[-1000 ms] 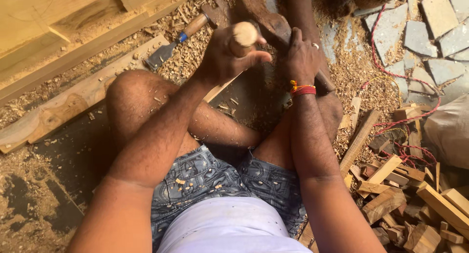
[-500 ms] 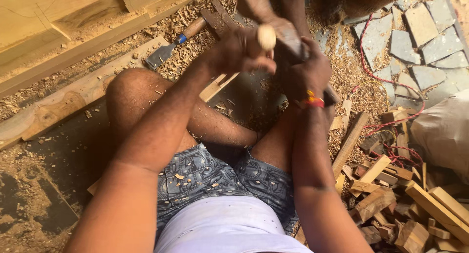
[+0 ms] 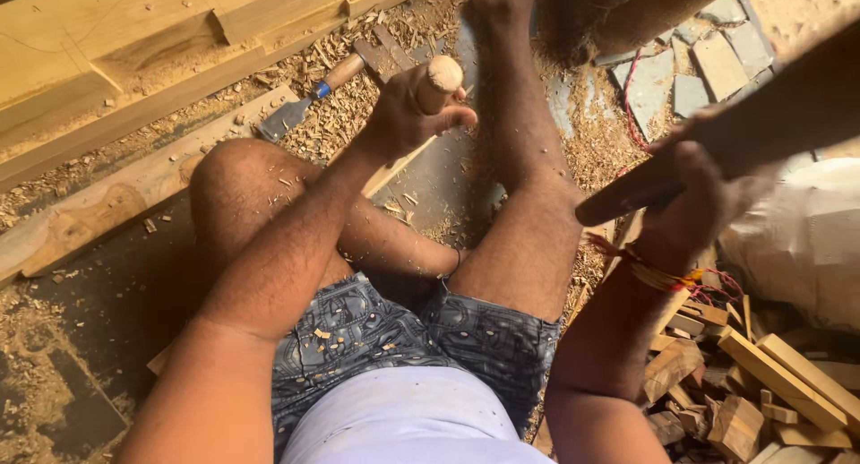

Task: The person strikes a chisel with a mallet to carve a piece of wood held between their legs. The person handles a mallet and a chisel while sitting on a workshop floor surrounded by wood shavings.

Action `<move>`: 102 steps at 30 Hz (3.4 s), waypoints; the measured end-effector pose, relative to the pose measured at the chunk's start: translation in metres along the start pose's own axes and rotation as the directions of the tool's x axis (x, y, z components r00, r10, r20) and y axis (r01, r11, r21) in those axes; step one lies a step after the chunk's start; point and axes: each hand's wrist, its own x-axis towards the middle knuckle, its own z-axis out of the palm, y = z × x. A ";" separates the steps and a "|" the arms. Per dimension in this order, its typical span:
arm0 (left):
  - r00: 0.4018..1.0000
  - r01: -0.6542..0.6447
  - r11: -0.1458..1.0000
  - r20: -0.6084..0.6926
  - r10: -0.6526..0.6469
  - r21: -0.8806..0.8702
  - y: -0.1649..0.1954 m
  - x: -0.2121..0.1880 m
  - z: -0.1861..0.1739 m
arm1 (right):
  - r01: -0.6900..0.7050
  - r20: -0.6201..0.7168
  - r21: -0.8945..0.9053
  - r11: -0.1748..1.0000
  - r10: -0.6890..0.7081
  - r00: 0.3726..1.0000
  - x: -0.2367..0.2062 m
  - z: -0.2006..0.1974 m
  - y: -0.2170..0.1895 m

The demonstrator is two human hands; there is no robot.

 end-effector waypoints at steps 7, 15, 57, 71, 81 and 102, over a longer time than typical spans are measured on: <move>0.974 -0.024 1.000 0.224 0.021 0.010 -0.018 0.009 0.009 | 0.130 -0.116 0.178 0.975 -0.111 0.987 0.016 -0.024 -0.032; 0.954 0.070 0.987 -0.299 -0.025 0.141 -0.027 0.010 0.004 | 0.019 -0.457 0.079 0.997 0.019 0.889 0.026 -0.058 -0.036; 0.985 0.069 0.994 -0.163 -0.055 0.085 -0.018 0.024 0.005 | -0.007 -0.240 -0.305 0.952 -0.070 0.968 -0.055 -0.027 -0.015; 1.000 0.004 0.996 0.025 -0.006 0.089 -0.009 0.015 0.022 | 0.347 0.379 -0.842 0.412 -0.004 0.925 -0.010 0.025 -0.001; 0.995 -0.056 0.998 0.085 0.055 0.011 -0.001 -0.008 -0.013 | 0.147 0.015 -0.725 0.673 -0.197 0.980 -0.002 0.017 0.002; 0.874 0.148 0.983 -0.479 -0.078 0.109 0.002 -0.004 -0.003 | -0.279 -0.078 -0.797 0.536 0.367 0.927 -0.094 -0.012 0.035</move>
